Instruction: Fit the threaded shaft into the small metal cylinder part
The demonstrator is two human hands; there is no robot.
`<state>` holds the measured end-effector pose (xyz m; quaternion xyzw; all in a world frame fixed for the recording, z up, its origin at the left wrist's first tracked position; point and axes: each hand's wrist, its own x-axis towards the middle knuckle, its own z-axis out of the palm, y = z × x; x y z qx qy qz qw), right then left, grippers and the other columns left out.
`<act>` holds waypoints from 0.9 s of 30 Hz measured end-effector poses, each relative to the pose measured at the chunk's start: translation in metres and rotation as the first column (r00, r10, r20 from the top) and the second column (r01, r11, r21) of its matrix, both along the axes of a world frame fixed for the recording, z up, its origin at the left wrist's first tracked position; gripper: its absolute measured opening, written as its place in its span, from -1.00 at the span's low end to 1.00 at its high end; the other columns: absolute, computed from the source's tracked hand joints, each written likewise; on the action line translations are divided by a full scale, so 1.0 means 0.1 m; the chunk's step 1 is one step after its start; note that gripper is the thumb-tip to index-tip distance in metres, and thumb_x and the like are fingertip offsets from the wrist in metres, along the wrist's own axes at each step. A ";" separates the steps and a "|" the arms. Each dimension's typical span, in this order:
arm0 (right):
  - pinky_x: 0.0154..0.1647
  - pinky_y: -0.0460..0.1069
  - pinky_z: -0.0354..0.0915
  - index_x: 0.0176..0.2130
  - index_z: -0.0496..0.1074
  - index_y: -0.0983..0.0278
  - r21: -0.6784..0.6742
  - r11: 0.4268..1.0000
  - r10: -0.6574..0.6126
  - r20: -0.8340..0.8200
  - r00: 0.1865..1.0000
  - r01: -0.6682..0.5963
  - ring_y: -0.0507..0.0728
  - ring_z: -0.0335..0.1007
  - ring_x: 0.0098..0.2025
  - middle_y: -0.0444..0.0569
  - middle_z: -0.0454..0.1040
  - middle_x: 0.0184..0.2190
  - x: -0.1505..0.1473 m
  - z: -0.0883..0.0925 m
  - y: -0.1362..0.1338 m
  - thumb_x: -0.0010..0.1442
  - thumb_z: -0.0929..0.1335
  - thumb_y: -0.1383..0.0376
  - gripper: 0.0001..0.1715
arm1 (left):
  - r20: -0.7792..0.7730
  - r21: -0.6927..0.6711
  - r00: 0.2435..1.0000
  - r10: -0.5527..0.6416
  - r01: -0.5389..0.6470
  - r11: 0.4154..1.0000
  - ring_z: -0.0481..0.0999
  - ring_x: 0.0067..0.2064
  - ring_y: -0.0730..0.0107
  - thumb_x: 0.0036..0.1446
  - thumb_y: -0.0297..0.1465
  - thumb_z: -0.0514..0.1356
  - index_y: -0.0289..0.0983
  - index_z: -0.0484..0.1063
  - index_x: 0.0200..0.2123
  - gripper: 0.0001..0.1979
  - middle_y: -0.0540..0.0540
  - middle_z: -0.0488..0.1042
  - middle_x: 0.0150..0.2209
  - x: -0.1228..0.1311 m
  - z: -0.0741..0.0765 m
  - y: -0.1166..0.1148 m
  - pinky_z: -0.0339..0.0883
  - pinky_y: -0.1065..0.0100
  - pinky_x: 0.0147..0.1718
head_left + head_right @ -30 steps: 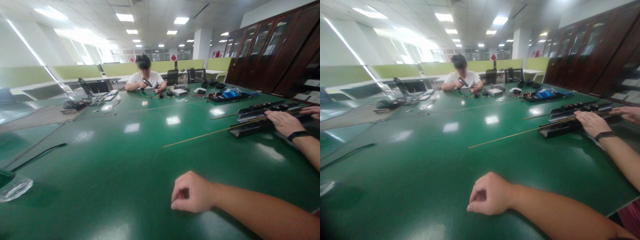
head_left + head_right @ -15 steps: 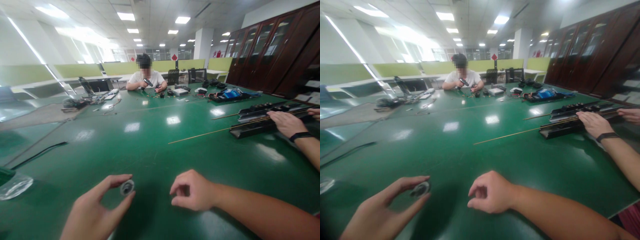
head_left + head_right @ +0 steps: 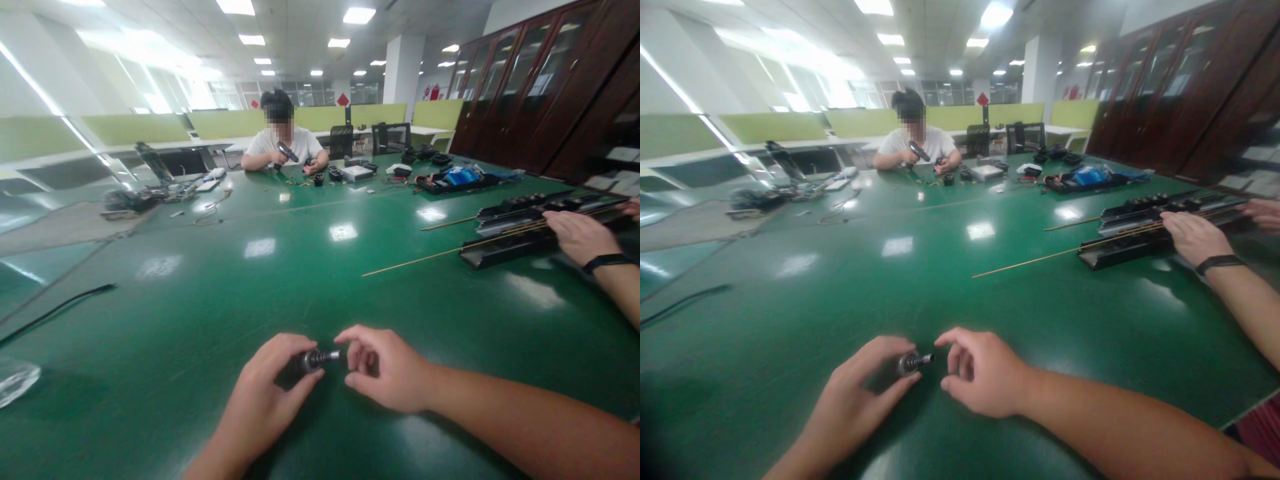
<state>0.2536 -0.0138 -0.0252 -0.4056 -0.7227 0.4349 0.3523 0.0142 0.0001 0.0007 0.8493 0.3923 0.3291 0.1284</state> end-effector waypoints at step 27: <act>-0.33 -0.07 0.30 -0.14 0.49 0.24 0.065 0.997 0.026 0.042 0.999 -0.029 0.08 0.37 -0.34 -0.10 0.49 -0.33 0.04 0.07 0.00 0.01 0.48 0.33 -0.65 | -0.010 0.006 0.997 -0.080 0.080 0.997 0.56 -0.18 0.35 0.14 -0.43 0.28 -0.14 0.39 -0.04 -0.69 -0.04 0.55 -0.18 0.13 0.00 -0.11 0.45 0.35 -0.18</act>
